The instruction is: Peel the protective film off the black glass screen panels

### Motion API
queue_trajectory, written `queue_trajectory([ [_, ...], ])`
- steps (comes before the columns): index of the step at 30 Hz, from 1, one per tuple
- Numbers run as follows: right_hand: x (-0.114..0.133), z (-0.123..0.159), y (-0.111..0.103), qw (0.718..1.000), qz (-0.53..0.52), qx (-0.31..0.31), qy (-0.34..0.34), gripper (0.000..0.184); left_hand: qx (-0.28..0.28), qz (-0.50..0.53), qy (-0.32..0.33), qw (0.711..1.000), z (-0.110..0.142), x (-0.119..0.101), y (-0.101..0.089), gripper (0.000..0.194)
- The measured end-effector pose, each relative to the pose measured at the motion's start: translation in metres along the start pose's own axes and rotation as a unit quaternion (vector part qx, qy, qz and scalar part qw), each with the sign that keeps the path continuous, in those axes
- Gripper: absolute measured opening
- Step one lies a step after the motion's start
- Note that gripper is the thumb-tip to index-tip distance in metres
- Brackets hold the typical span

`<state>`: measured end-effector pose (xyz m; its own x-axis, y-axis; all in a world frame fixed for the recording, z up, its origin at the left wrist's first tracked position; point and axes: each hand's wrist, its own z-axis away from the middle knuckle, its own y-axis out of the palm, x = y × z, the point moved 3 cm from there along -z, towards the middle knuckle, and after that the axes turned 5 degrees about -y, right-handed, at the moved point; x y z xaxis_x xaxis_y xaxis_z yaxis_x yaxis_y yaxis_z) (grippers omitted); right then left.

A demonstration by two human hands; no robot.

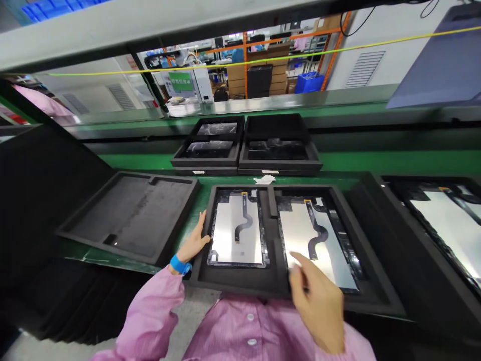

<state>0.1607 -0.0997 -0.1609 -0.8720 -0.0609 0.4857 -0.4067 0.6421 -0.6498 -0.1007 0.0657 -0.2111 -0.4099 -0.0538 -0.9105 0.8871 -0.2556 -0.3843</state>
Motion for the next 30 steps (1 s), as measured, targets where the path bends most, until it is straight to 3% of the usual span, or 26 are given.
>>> queue_trajectory([
  [2, 0.013, -0.042, 0.027, 0.991, -0.032, 0.104, -0.073, 0.035, 0.014, -0.033, 0.035, 0.999, 0.009, -0.011, 0.007, 0.082],
  [4, 0.010, -0.077, 0.056, 0.981, -0.084, 0.154, -0.078, 0.036, 0.068, -0.086, 0.095, 0.989, 0.022, -0.022, 0.018, 0.075],
  [8, -0.022, -0.110, 0.099, 0.986, -0.099, 0.135, -0.025, 0.037, 0.220, -0.262, 0.231, 0.911, 0.039, -0.032, 0.041, 0.065],
  [12, -0.045, -0.104, 0.112, 0.986, -0.114, 0.117, -0.016, 0.034, 0.208, -0.307, 0.279, 0.886, 0.030, -0.032, 0.044, 0.045],
  [17, -0.033, -0.098, 0.102, 0.965, -0.167, 0.178, -0.091, 0.031, 0.185, -0.323, 0.407, 0.834, 0.030, -0.038, 0.041, 0.024],
  [19, -0.021, -0.096, 0.092, 0.935, -0.214, 0.235, -0.154, 0.039, 0.163, -0.318, 0.457, 0.814, 0.036, -0.045, 0.038, 0.014],
  [21, -0.009, -0.091, 0.081, 0.887, -0.273, 0.294, -0.230, 0.055, 0.123, -0.310, 0.491, 0.805, 0.040, -0.054, 0.031, 0.014],
  [23, 0.000, -0.087, 0.071, 0.847, -0.310, 0.308, -0.302, 0.066, 0.070, -0.302, 0.506, 0.805, 0.040, -0.067, 0.024, 0.015],
  [25, 0.007, -0.091, 0.066, 0.854, -0.308, 0.240, -0.344, 0.055, 0.014, -0.293, 0.510, 0.809, 0.036, -0.083, 0.016, 0.016],
  [28, 0.020, -0.106, 0.065, 0.884, -0.318, 0.056, -0.337, 0.017, -0.120, -0.270, 0.541, 0.788, 0.031, -0.110, 0.005, 0.017],
  [30, 0.030, -0.119, 0.063, 0.874, -0.366, -0.024, -0.319, 0.016, -0.227, -0.230, 0.540, 0.777, 0.032, -0.126, -0.007, 0.030],
])
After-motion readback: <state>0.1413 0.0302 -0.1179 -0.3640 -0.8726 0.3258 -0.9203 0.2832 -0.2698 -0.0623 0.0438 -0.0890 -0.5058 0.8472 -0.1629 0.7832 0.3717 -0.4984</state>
